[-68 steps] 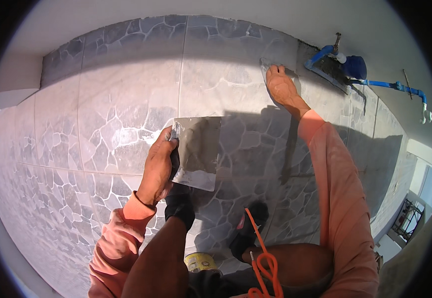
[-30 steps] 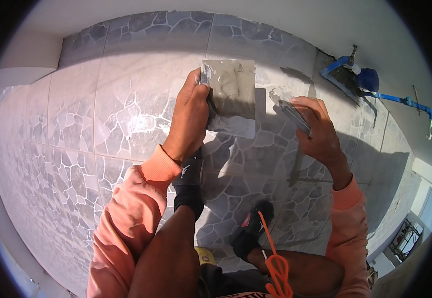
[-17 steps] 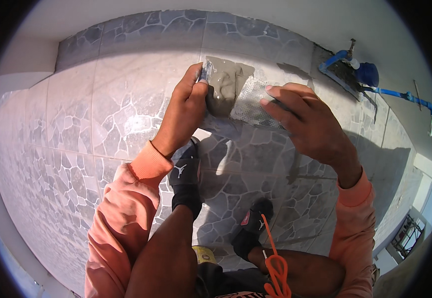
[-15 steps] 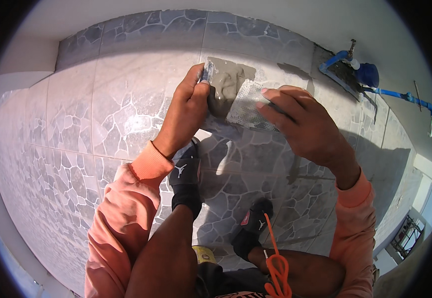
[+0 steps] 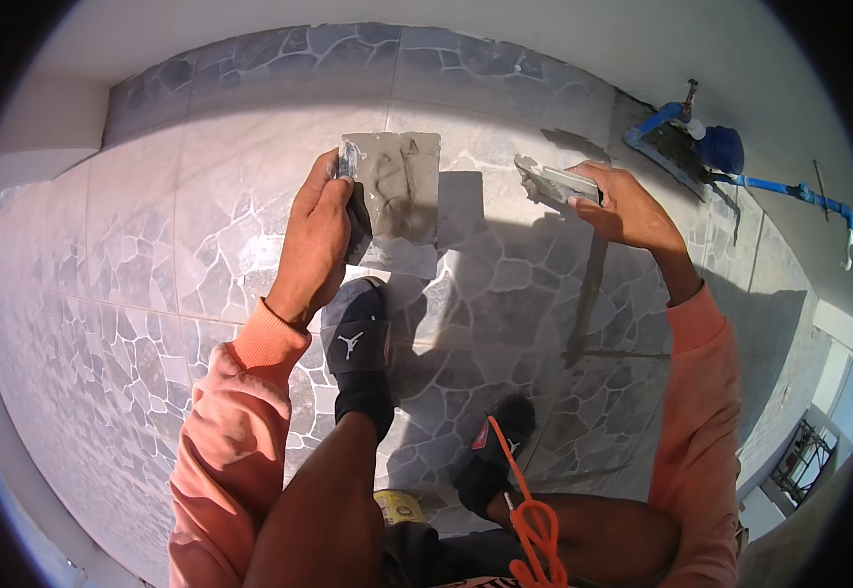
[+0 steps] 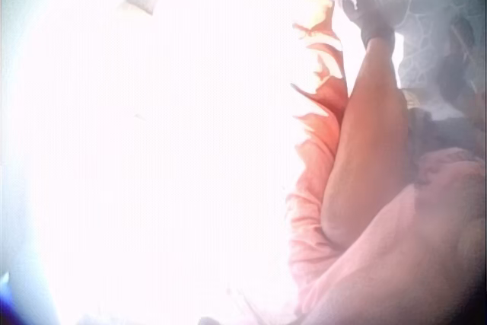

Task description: Filling gaps between floor tiles with mortar using a hawk and trowel.

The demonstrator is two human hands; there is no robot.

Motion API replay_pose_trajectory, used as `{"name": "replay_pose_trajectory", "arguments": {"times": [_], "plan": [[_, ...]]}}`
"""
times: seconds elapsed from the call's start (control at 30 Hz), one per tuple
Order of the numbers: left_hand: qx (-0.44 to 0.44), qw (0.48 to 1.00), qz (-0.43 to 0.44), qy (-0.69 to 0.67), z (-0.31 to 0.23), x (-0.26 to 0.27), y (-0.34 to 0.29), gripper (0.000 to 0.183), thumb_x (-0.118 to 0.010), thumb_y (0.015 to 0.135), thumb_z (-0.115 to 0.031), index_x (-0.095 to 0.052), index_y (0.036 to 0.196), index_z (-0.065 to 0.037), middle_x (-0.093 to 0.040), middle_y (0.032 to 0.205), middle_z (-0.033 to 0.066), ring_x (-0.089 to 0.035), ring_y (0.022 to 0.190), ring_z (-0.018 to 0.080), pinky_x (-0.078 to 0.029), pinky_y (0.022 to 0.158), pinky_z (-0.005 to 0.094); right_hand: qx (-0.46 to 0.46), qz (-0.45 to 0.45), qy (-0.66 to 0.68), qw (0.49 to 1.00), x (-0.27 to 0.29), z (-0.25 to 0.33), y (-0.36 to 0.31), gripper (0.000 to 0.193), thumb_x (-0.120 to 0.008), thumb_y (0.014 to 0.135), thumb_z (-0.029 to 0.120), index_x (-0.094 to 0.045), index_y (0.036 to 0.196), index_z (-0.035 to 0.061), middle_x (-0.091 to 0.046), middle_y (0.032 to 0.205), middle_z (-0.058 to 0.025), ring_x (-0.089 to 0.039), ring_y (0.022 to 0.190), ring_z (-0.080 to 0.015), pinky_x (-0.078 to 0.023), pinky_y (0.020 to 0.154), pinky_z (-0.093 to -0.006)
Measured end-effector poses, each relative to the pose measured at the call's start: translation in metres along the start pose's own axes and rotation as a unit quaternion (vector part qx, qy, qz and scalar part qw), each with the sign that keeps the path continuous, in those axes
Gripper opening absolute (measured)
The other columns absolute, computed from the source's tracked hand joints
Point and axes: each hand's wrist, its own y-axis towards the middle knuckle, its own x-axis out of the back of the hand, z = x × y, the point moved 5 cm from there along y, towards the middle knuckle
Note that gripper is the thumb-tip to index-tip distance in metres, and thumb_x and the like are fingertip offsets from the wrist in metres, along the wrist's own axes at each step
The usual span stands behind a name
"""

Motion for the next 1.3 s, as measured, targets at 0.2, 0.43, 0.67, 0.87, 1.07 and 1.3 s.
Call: {"name": "replay_pose_trajectory", "arguments": {"times": [0.2,0.43,0.67,0.87,1.07,1.3], "plan": [[0.045,0.998,-0.040,-0.003,0.011,0.009,-0.020,0.041,-0.037,0.099,-0.008,-0.052,0.136,0.001,-0.062,0.103,0.0056,-0.058,0.086,0.0099,-0.048,0.076,0.0231,-0.068,-0.035,-0.088,0.993,0.003,-0.068,0.057,0.031,-0.062,0.083,0.017,-0.061,0.104,-0.0050,-0.065,0.095,-0.0257,-0.062,0.088,-0.0416,-0.047,0.081,-0.0447],[0.085,0.994,-0.066,-0.008,0.022,0.034,-0.039,0.047,-0.040,0.099,-0.009,-0.047,0.144,-0.001,-0.063,0.114,0.0067,-0.062,0.093,0.0116,-0.051,0.083,0.0255,0.048,-0.101,-0.397,0.911,-0.060,-0.051,0.090,0.021,-0.063,0.082,0.005,-0.064,0.099,-0.0061,-0.062,0.107,-0.0216,-0.060,0.106,-0.0384,-0.058,0.082,-0.0415],[0.068,0.996,-0.055,-0.020,0.016,0.042,-0.044,0.046,-0.040,0.099,-0.010,-0.047,0.143,0.000,-0.063,0.113,0.0070,-0.062,0.096,0.0119,-0.051,0.085,0.0256,-0.027,-0.005,-0.374,0.927,-0.073,-0.069,0.103,0.021,-0.063,0.079,-0.001,-0.064,0.099,-0.0085,-0.056,0.109,-0.0221,-0.058,0.108,-0.0389,-0.061,0.079,-0.0414],[0.080,0.991,-0.102,-0.035,0.014,0.041,-0.047,0.040,-0.041,0.100,-0.009,-0.050,0.139,0.000,-0.061,0.103,0.0037,-0.055,0.087,0.0088,-0.047,0.079,0.0231,0.031,-0.040,-0.451,0.891,-0.081,-0.064,0.096,0.029,-0.068,0.076,0.006,-0.063,0.102,-0.0084,-0.060,0.107,-0.0236,-0.060,0.103,-0.0400,-0.058,0.083,-0.0444],[0.081,0.993,-0.079,-0.035,0.011,0.041,-0.048,0.039,-0.040,0.100,-0.008,-0.052,0.137,-0.001,-0.061,0.105,0.0040,-0.056,0.089,0.0092,-0.047,0.081,0.0228,0.020,-0.093,-0.384,0.918,-0.070,-0.040,0.102,0.024,-0.063,0.078,-0.001,-0.063,0.102,-0.0065,-0.058,0.110,-0.0221,-0.058,0.108,-0.0387,-0.059,0.082,-0.0394],[0.083,0.994,-0.078,0.000,0.004,0.034,-0.048,0.047,-0.043,0.100,-0.011,-0.047,0.145,0.000,-0.064,0.099,0.0038,-0.061,0.081,0.0089,-0.051,0.072,0.0224,0.028,-0.049,-0.394,0.917,-0.108,-0.028,0.121,0.024,-0.064,0.079,-0.001,-0.065,0.102,-0.0082,-0.057,0.112,-0.0222,-0.057,0.111,-0.0388,-0.060,0.083,-0.0387]]}}
